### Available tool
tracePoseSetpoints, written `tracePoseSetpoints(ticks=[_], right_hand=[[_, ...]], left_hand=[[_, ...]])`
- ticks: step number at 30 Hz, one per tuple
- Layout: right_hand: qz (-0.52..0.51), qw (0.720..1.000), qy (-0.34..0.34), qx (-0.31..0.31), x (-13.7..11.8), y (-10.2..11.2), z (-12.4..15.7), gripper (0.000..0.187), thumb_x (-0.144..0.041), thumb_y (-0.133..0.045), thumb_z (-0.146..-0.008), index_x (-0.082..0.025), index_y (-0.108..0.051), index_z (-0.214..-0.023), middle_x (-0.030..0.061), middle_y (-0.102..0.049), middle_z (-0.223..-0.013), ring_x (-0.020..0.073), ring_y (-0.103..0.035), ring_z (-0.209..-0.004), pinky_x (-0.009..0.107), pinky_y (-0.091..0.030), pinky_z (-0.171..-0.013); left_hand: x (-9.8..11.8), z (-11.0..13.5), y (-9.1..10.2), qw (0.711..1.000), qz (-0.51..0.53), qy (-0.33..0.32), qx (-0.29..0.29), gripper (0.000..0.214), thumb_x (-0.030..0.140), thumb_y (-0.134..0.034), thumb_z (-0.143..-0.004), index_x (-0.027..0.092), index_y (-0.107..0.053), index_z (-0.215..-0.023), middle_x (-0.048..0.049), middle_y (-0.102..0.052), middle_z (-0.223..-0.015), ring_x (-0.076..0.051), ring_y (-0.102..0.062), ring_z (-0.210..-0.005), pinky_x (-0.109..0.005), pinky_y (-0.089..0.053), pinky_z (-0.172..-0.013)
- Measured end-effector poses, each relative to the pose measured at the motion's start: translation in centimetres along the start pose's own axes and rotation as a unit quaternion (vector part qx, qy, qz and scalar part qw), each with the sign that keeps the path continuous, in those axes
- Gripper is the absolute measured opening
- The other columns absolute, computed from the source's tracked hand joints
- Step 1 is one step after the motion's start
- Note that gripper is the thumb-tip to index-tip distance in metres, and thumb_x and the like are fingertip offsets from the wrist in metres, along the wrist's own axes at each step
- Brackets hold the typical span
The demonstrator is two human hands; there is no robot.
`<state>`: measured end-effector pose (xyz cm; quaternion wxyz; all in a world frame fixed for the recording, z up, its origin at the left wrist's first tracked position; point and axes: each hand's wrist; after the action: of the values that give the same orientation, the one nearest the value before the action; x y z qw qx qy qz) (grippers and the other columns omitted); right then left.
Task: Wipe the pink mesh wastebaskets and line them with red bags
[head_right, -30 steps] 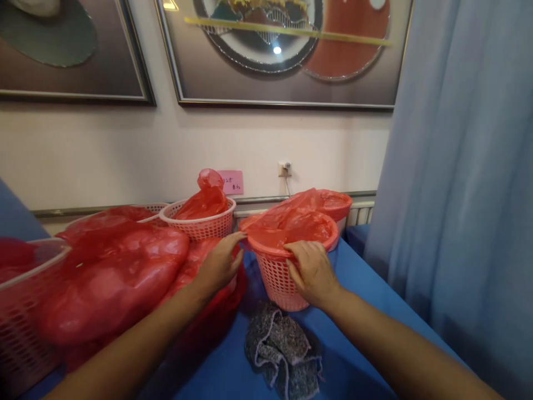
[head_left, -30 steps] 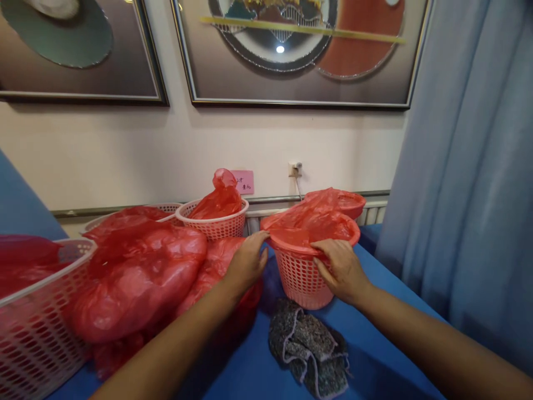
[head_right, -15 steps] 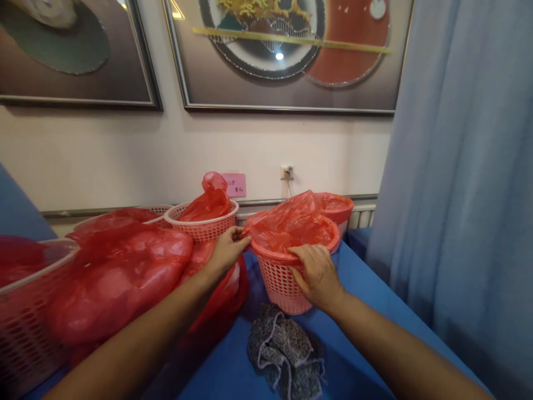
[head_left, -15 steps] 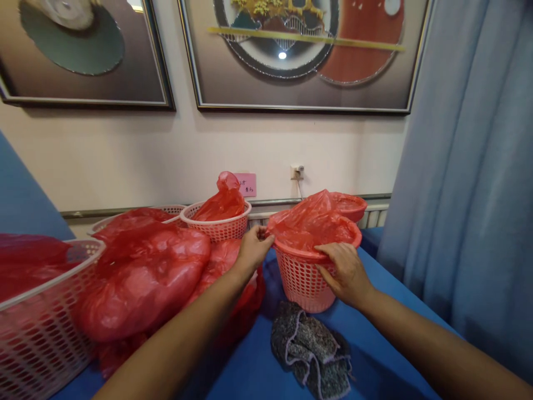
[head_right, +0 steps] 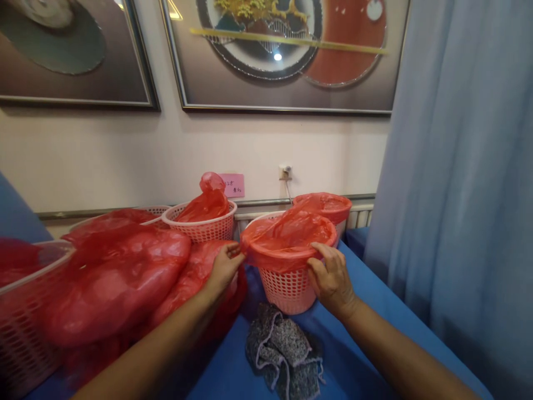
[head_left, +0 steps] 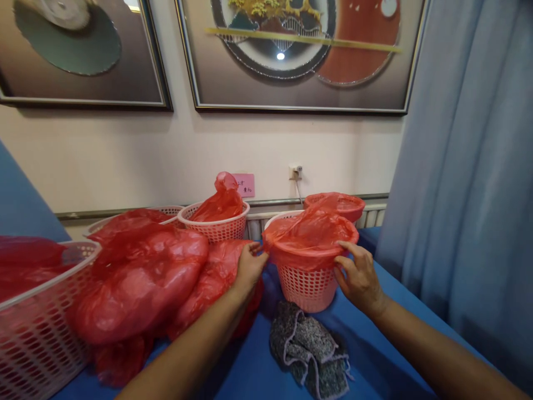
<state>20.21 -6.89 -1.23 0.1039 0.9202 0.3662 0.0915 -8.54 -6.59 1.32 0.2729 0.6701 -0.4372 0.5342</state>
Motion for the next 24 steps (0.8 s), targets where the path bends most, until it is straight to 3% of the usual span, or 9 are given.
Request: tracePoseSetpoints(ticks=[4, 6, 8, 11, 15, 19, 24], right_hand=[[0.033, 0.999, -0.01, -0.017, 0.6, 0.1, 0.9, 0.015, -0.011, -0.061, -0.089, -0.022, -0.062, -0.1, 0.0132, -0.056, -0.135, 0.0292, -0.056, -0.122, 0.05, -0.047, -0.097], [0.046, 0.998, -0.009, -0.038, 0.5, 0.3, 1.5, 0.016, -0.01, -0.06, -0.088, -0.023, -0.063, -0.098, 0.0127, -0.055, -0.138, 0.0312, -0.054, -0.125, 0.052, -0.045, -0.099], [0.048, 0.997, -0.008, -0.06, -0.1, 0.7, 1.8, 0.02, -0.009, -0.059, -0.087, -0.023, -0.064, -0.099, 0.0132, -0.052, -0.142, 0.034, -0.05, -0.13, 0.055, -0.043, -0.1], [0.019, 0.998, -0.019, -0.061, -1.7, 1.9, 1.0, 0.036, -0.007, -0.056, -0.084, -0.023, -0.061, -0.117, 0.0165, -0.046, -0.147, 0.0364, -0.046, -0.134, 0.058, -0.042, -0.102], [-0.076, 0.996, -0.019, -0.031, -4.6, 2.6, -2.5, 0.047, -0.01, -0.054, -0.087, -0.023, -0.05, -0.132, 0.016, -0.05, -0.141, 0.0314, -0.052, -0.129, 0.053, -0.043, -0.102], [-0.112, 0.988, -0.058, -0.085, -6.1, 0.7, -5.9, 0.038, -0.018, -0.051, -0.093, -0.017, -0.049, -0.131, 0.0159, -0.061, -0.129, 0.0293, -0.057, -0.119, 0.048, -0.046, -0.097], [-0.049, 0.988, -0.063, -0.13, -5.2, -1.7, -6.1, 0.035, -0.028, -0.054, -0.095, -0.013, -0.052, -0.127, 0.0148, -0.068, -0.111, 0.0287, -0.062, -0.098, 0.043, -0.044, -0.082]], left_hand=[[2.2, 0.1, 0.3, 0.975, -0.129, -0.181, 0.019, 0.069, 0.016, -0.074, -0.066, 0.02, -0.053, -0.132, -0.0139, -0.055, -0.138, -0.024, -0.062, -0.114, -0.035, -0.053, -0.091], [3.3, 0.4, 0.5, 0.941, -0.197, -0.273, -0.017, 0.06, 0.017, -0.069, -0.071, 0.021, -0.058, -0.13, -0.0131, -0.053, -0.142, -0.027, -0.057, -0.124, -0.039, -0.053, -0.095], [3.8, 0.5, 0.4, 0.931, -0.213, -0.291, -0.054, 0.043, 0.016, -0.065, -0.074, 0.022, -0.067, -0.117, -0.0112, -0.058, -0.137, -0.027, -0.058, -0.124, -0.038, -0.054, -0.092], [3.6, 0.3, -0.2, 0.955, -0.164, -0.232, -0.079, 0.026, 0.018, -0.063, -0.075, 0.019, -0.072, -0.1, -0.0089, -0.071, -0.111, -0.023, -0.068, -0.102, -0.034, -0.056, -0.084], [3.1, -0.3, -1.3, 0.989, -0.03, -0.132, -0.056, 0.022, 0.016, -0.066, -0.068, 0.018, -0.072, -0.089, -0.0032, -0.073, -0.093, -0.018, -0.068, -0.088, -0.03, -0.052, -0.086], [3.2, -0.4, -1.8, 0.998, 0.053, -0.04, -0.023, 0.016, 0.019, -0.068, -0.065, 0.018, -0.067, -0.082, 0.0008, -0.071, -0.085, -0.014, -0.065, -0.079, -0.025, -0.052, -0.079], [3.0, -0.1, -0.9, 0.992, 0.089, 0.079, -0.051, 0.009, 0.023, -0.062, -0.071, 0.018, -0.055, -0.068, -0.0024, -0.063, -0.062, -0.017, -0.063, -0.058, -0.031, -0.056, -0.062]])
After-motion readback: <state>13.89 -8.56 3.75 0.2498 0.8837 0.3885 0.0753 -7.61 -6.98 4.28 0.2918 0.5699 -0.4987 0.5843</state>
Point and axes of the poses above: each hand's wrist, its own z-axis away from the middle knuckle, its own y-axis out of the back of the hand, x = y × z
